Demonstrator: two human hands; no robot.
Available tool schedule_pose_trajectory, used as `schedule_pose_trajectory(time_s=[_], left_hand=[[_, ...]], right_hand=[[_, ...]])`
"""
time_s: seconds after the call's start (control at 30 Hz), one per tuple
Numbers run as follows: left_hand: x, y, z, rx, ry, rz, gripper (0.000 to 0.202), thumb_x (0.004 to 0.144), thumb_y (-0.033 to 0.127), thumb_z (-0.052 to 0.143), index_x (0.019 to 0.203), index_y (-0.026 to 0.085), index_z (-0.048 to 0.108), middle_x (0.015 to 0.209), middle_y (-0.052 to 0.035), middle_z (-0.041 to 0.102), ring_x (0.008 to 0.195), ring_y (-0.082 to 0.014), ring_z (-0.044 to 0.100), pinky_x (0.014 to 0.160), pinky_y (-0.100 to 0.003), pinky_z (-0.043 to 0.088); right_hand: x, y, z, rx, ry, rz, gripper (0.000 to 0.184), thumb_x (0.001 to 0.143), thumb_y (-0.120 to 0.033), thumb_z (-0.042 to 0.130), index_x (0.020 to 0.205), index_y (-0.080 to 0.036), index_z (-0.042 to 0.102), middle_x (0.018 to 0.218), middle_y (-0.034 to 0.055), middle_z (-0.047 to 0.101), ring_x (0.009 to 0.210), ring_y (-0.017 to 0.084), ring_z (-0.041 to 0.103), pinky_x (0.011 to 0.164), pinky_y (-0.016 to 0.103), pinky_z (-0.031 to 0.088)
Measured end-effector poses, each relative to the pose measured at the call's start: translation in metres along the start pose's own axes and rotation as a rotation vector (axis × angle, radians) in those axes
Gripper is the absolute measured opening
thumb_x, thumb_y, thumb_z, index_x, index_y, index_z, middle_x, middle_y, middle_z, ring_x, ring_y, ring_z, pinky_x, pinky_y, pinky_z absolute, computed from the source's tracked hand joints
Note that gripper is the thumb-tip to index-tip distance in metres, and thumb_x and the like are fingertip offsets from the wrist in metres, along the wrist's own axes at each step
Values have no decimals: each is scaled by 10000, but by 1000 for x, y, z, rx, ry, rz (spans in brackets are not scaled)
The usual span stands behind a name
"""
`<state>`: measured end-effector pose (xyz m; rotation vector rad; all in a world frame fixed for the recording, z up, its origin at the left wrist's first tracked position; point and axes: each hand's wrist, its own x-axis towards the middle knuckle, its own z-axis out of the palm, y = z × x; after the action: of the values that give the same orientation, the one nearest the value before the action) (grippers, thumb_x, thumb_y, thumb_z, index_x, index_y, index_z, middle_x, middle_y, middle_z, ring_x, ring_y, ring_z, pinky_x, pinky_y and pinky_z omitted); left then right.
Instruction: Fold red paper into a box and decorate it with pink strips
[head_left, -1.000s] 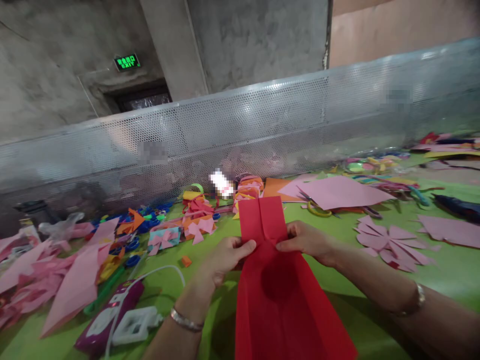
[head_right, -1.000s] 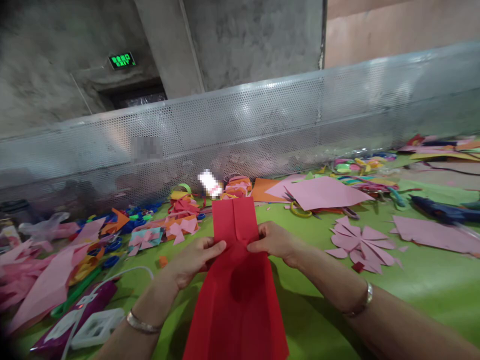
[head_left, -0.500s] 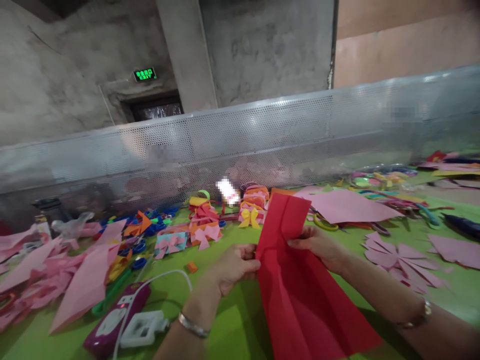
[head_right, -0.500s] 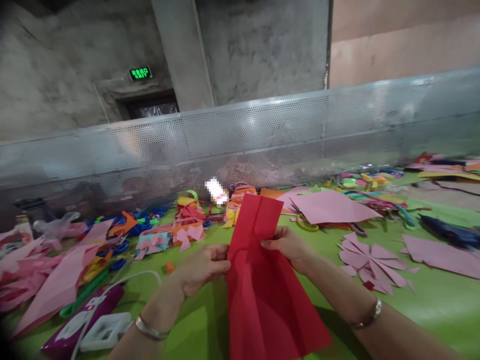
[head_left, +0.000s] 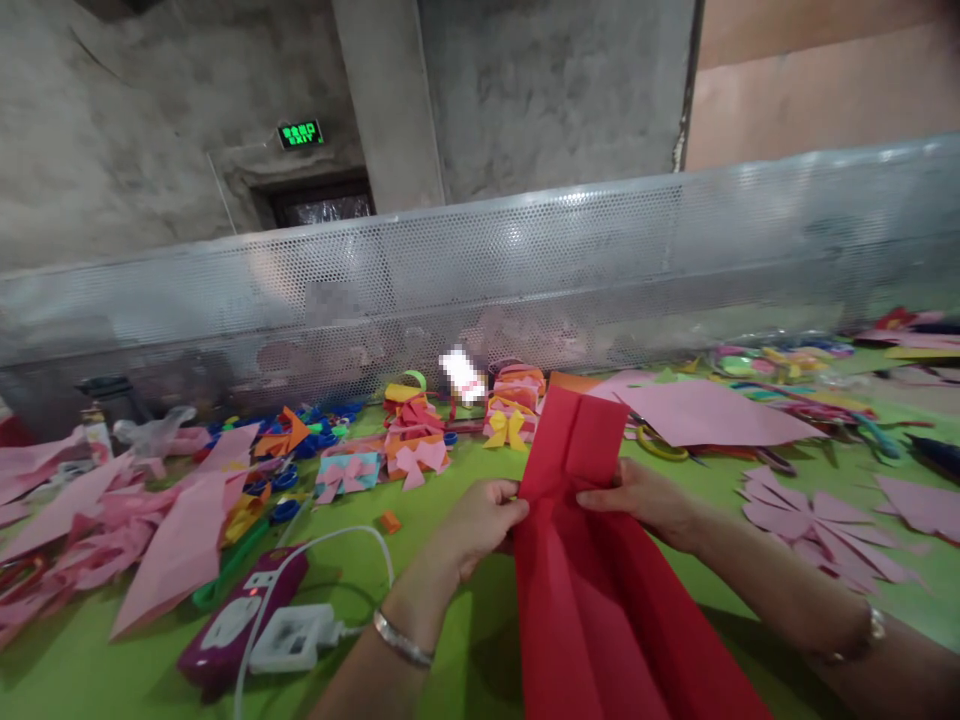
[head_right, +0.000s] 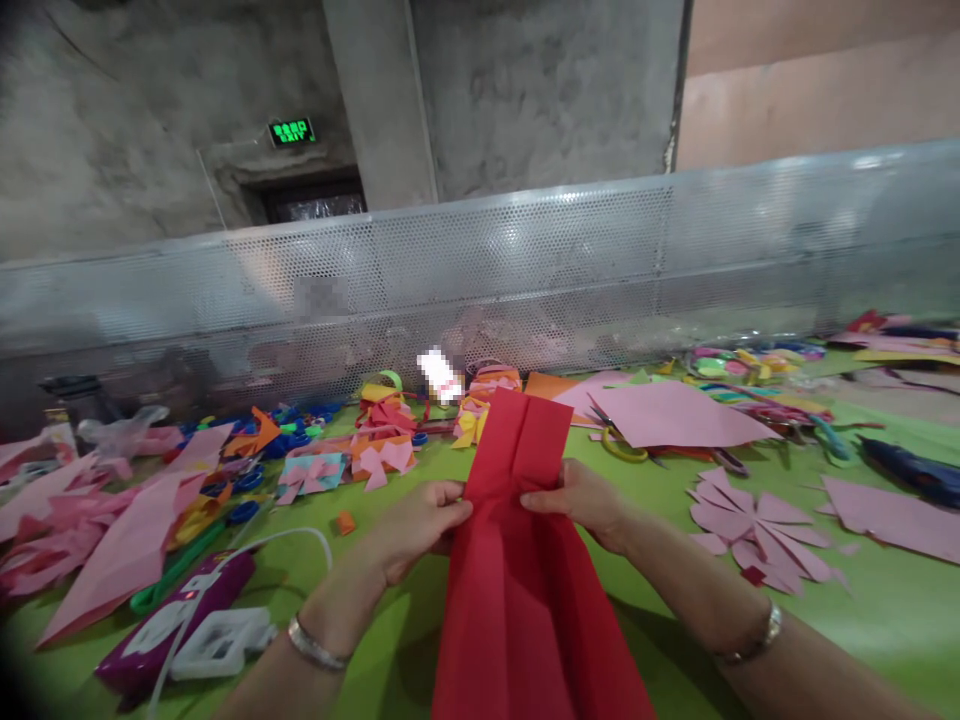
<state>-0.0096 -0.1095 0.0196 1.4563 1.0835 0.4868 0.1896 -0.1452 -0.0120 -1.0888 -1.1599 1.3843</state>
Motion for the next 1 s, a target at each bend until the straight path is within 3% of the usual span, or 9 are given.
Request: schedule_pose_trajectory(time_s=[0.1, 0.33, 0.47, 0.6, 0.73, 1.0], left_hand=[[1, -2, 1, 41, 2, 11, 186, 691, 330, 617, 675, 147, 589, 605, 28, 560, 548, -93, 501, 554, -234, 400], [1, -2, 5, 136, -75, 26, 353, 698, 508, 575, 639, 164, 524, 580, 37, 504, 550, -115, 481, 547, -266, 415], [1, -1, 6, 239, -4, 124, 393, 715, 555, 515, 600, 185, 447, 543, 69, 383, 508, -86, 363, 482, -231, 304], [1, 0, 10, 255, -13, 76, 392, 709, 563, 500, 604, 203, 388, 503, 94, 281, 457, -68, 252, 446, -227, 190], [2, -2, 13, 219, -47, 87, 439, 677, 604, 511, 576, 207, 355, 473, 103, 260, 434, -56, 222, 437, -230, 156], [3, -4, 14, 104, -130, 44, 499, 596, 682, 526, 589, 203, 387, 450, 104, 287, 400, -44, 202, 429, -238, 113]], right_hand=[[-2, -2, 5, 59, -20, -16, 387, 534, -204, 771, 908, -159, 681, 909, 63, 721, 799, 235, 658, 775, 380, 499], [2, -2, 13, 121, 34, -20, 316, 431, -51, 686, 737, -130, 686, 711, 29, 718, 660, 233, 656, 682, 367, 515], [4, 0, 17, 135, 47, -58, 314, 463, -85, 701, 774, -132, 687, 717, 22, 715, 663, 223, 657, 678, 352, 518], [1, -2, 23, 160, 63, -93, 316, 500, -115, 705, 814, -139, 678, 725, 16, 716, 675, 222, 663, 682, 345, 526], [0, -3, 25, 134, 45, -76, 296, 502, -108, 678, 795, -149, 663, 685, 5, 711, 632, 216, 659, 627, 329, 530], [0, -6, 25, -58, 193, 12, 282, 499, -211, 724, 766, -152, 654, 683, 8, 700, 617, 195, 639, 578, 293, 513]])
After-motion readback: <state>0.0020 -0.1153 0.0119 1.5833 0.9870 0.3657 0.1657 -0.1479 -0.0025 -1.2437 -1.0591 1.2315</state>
